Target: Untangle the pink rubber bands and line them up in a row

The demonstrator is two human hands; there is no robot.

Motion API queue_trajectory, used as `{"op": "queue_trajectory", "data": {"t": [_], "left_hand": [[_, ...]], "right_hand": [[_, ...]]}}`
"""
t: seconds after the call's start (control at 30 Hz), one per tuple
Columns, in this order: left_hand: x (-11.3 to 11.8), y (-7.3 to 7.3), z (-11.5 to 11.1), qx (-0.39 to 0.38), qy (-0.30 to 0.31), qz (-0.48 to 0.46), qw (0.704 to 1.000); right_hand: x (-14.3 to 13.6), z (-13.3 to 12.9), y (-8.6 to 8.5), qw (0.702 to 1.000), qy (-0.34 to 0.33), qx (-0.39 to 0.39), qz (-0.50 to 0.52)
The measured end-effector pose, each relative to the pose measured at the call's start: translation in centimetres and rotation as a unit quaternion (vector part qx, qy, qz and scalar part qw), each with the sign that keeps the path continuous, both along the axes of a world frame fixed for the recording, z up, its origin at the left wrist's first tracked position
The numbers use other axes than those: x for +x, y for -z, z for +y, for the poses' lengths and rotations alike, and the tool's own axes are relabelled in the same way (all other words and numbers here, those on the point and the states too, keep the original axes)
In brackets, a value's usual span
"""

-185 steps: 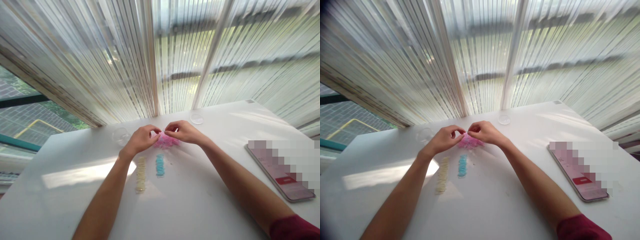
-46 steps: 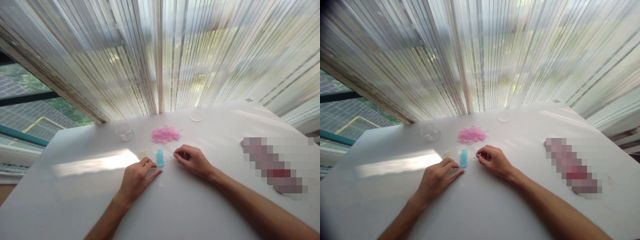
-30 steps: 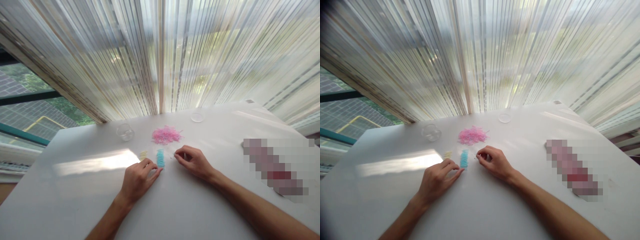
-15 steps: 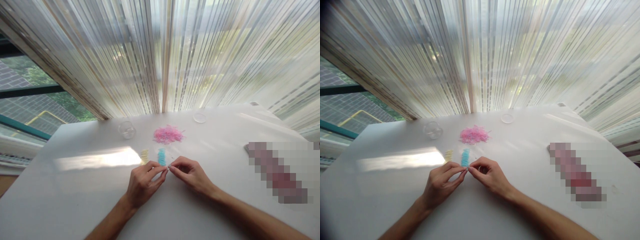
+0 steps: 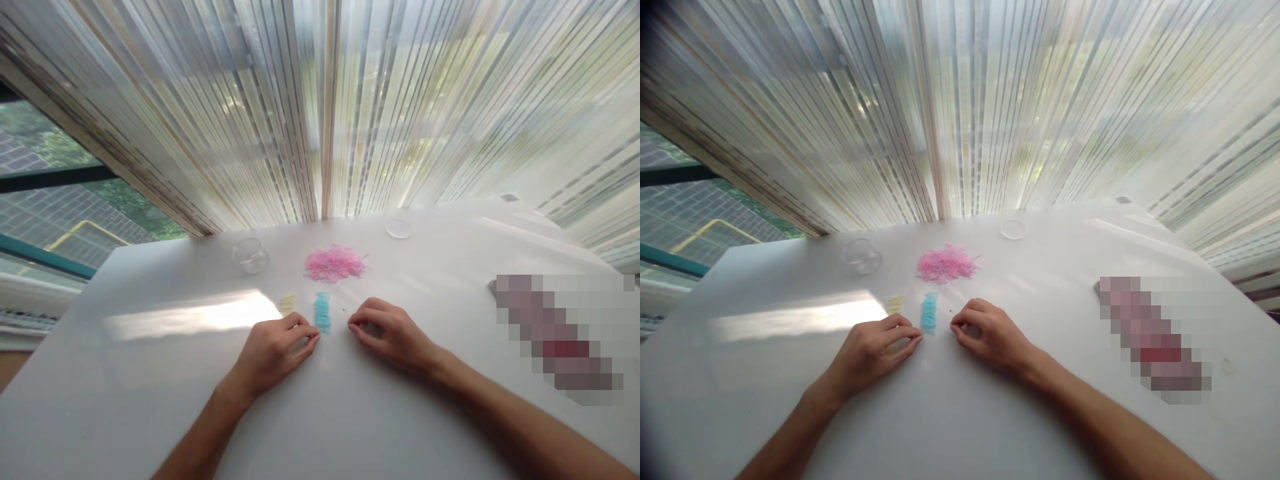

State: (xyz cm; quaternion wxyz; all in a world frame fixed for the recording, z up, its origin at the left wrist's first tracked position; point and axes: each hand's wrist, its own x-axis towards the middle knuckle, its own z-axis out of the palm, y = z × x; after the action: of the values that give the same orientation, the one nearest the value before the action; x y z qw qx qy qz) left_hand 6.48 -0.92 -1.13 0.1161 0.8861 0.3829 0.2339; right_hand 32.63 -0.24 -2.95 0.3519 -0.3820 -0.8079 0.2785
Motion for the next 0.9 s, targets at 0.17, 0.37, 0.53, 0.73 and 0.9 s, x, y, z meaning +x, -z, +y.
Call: {"op": "queue_trajectory", "data": {"t": [0.17, 0.37, 0.53, 0.73, 0.9], "left_hand": [[0.3, 0.2, -0.3, 0.018, 0.002, 0.049, 0.999], [0.1, -0.1, -0.2, 0.024, -0.017, 0.061, 0.998], [0.2, 0.0, -0.2, 0.021, -0.029, 0.057, 0.998], [1.1, 0.4, -0.5, 0.036, -0.039, 0.047, 0.997], [1.4, 0.6, -0.5, 0.054, -0.056, 0.043, 0.996]], "right_hand": [[0.1, 0.1, 0.4, 1.000, 0.000, 0.015, -0.012], [0.1, 0.1, 0.8, 0.999, -0.010, 0.027, -0.022], [0.0, 0.0, 0.8, 0.999, -0.013, 0.033, -0.030], [-0.1, 0.0, 0.7, 0.999, -0.013, 0.033, -0.030], [-0.1, 0.0, 0.7, 0.999, -0.012, 0.029, -0.033]]}}
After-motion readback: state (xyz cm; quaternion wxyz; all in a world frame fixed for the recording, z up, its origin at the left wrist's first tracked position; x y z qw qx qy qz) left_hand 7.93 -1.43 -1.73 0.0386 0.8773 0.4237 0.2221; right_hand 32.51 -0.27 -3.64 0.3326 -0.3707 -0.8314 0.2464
